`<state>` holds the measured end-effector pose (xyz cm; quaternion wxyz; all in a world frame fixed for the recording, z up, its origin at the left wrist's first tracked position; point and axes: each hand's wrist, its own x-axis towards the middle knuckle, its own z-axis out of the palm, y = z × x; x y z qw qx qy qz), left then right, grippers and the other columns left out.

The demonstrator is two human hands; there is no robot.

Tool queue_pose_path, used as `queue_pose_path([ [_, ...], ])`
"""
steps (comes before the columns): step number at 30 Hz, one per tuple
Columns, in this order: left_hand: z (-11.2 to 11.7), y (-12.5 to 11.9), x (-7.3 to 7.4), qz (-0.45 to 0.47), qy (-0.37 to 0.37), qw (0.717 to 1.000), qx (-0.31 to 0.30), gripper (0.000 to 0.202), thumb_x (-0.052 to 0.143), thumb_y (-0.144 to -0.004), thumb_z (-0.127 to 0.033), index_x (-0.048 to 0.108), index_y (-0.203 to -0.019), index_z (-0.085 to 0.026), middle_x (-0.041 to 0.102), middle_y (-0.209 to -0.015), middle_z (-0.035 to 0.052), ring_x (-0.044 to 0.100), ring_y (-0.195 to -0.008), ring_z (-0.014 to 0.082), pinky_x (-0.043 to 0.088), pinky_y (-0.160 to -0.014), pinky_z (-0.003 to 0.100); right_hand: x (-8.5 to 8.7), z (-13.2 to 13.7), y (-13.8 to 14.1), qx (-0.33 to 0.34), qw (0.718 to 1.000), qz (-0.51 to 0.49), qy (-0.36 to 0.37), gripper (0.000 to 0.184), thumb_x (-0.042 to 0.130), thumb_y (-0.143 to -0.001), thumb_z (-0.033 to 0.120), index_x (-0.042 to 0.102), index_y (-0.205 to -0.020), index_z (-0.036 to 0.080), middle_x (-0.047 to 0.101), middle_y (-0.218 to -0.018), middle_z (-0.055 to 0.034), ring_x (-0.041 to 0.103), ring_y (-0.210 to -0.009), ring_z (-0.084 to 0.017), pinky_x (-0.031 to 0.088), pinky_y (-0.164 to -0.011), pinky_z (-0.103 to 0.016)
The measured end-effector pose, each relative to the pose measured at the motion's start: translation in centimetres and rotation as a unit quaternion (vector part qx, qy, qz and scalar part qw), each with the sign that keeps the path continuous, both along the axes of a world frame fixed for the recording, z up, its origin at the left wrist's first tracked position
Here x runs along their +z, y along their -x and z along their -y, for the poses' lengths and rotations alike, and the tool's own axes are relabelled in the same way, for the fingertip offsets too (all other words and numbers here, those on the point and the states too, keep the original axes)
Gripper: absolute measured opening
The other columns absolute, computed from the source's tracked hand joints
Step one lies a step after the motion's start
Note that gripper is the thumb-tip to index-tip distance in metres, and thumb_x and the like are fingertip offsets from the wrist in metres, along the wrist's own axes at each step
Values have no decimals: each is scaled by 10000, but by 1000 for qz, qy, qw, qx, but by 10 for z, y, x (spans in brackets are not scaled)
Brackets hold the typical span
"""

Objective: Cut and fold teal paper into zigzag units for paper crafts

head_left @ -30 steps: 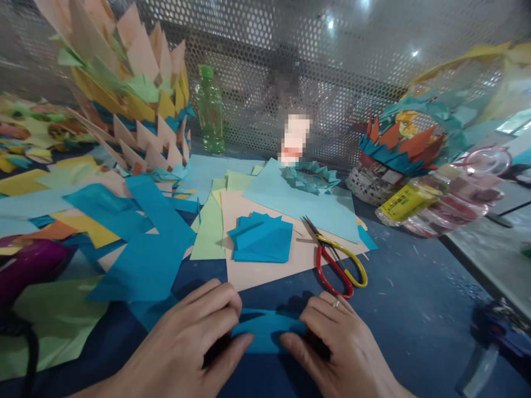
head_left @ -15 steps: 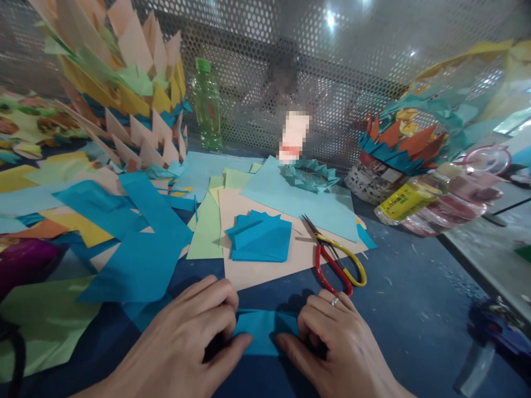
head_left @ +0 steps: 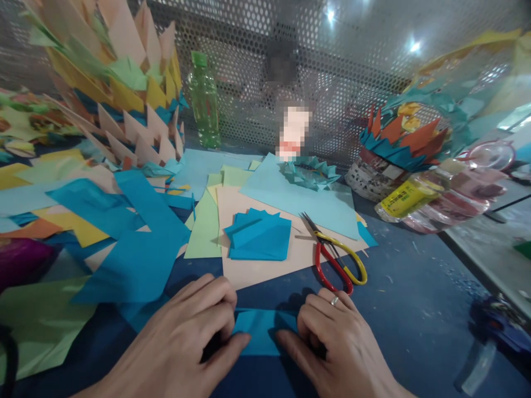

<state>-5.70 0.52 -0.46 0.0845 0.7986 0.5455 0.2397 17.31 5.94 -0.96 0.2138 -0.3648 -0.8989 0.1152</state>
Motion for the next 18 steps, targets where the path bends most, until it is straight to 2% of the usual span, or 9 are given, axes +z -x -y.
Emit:
queue_pose_path([
  [13,2,-1,-2,-12,-7,1000,-2,239,570,-876,-213,447,-671,-213,549,-757,-1,532,-692,152,420,-646,278,0,1,3,-3,1000,2,-24,306,625,-862,263,453,-617,201,531,-617,22,466,-585,-132,273,-595,-292],
  [18,3,2,-5,-12,-13,999,35,113,587,-857,-272,484,-832,-233,593,-840,9,565,-731,174,445,-631,268,1,-1,3,-6,1000,-4,-11,307,666,-832,257,451,-621,203,537,-612,34,467,-573,-126,290,-599,-284],
])
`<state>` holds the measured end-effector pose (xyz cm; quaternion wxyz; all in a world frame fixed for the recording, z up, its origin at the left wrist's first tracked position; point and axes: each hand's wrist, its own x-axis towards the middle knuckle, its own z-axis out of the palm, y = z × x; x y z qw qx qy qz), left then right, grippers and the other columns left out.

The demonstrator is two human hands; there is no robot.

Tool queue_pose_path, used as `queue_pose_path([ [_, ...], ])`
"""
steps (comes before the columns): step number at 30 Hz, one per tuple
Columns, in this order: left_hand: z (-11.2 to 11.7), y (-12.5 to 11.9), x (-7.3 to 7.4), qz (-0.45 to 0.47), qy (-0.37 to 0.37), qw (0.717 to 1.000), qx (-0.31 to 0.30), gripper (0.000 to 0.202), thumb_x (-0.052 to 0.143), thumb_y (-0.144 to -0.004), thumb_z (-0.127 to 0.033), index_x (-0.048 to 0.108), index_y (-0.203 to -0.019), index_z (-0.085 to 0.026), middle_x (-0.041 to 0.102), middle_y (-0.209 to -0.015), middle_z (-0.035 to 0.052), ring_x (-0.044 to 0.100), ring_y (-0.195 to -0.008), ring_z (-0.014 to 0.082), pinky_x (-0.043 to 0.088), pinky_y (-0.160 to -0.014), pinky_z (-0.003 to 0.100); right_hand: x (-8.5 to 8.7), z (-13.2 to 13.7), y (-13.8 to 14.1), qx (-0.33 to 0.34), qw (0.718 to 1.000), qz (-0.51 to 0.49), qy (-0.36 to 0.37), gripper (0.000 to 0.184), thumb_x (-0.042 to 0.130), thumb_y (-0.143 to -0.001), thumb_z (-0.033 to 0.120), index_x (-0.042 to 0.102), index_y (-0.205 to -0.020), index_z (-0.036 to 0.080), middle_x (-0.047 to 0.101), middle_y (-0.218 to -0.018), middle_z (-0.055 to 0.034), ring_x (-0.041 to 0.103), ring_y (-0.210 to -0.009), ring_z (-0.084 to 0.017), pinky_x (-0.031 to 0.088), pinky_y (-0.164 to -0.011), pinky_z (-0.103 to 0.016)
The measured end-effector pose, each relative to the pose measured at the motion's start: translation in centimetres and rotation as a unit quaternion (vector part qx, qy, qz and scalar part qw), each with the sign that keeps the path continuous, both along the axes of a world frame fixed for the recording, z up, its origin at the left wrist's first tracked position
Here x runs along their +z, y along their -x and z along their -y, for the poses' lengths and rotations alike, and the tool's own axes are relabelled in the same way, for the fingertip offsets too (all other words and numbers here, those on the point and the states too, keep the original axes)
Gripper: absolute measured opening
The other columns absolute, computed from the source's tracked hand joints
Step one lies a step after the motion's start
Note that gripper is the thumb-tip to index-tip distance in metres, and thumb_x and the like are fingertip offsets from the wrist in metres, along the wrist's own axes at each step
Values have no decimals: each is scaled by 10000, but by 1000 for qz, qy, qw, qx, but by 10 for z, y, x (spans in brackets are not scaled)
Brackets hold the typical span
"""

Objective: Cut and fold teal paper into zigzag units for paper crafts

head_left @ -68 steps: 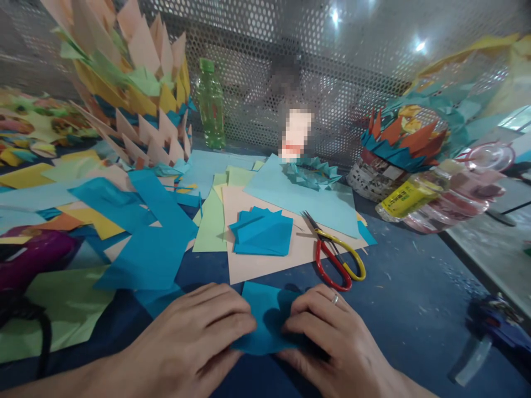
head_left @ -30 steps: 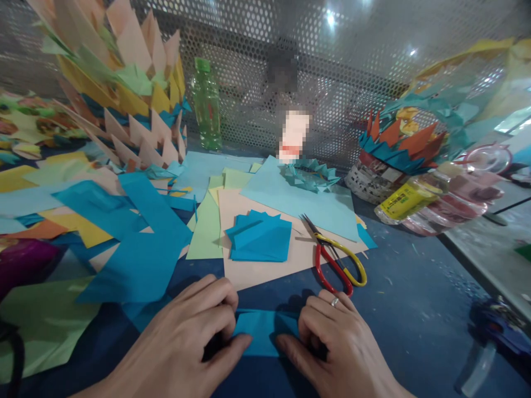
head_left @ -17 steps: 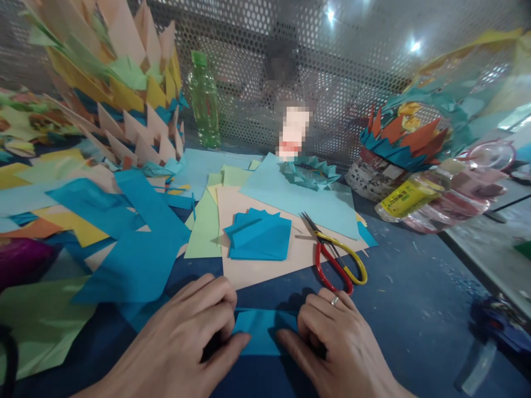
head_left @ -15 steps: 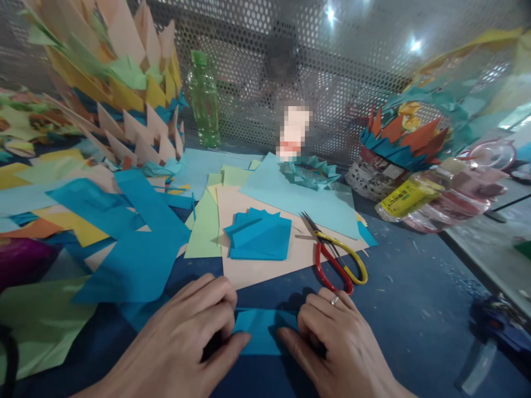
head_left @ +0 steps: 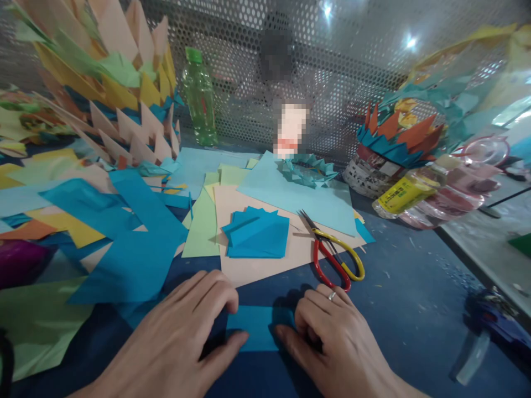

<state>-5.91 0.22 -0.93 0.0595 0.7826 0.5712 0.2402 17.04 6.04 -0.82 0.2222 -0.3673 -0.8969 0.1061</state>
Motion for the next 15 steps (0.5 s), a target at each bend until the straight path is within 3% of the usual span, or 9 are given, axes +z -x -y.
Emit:
queue_pose_path([
  [4,4,0,-1,-15,-36,999,6,79,569,-868,-253,509,-915,-231,608,-942,41,586,-838,205,460,-690,289,1,-1,0,-6,1000,2,11,307,706,-799,260,452,-634,208,533,-606,42,486,-574,-131,305,-595,-281],
  [8,6,-3,-2,-40,-94,992,-73,156,467,-905,-158,583,-965,-242,637,-1010,36,589,-908,209,452,-829,326,1,1,0,-18,1000,4,13,291,737,-752,248,454,-692,221,528,-590,61,498,-553,-135,326,-583,-276],
  [11,8,-6,-7,-38,-120,982,-142,228,438,-909,-144,626,-962,-262,651,-934,4,588,-815,168,468,-801,276,0,1,1,-36,999,12,15,282,744,-723,241,464,-755,230,509,-560,77,512,-534,-143,345,-576,-273],
  [15,12,-4,-13,-65,-151,974,-158,239,479,-889,-108,653,-977,-245,658,-831,-15,592,-760,137,495,-816,231,1,2,2,-46,999,9,12,221,698,-760,266,487,-817,231,525,-570,66,532,-530,-154,374,-563,-277],
])
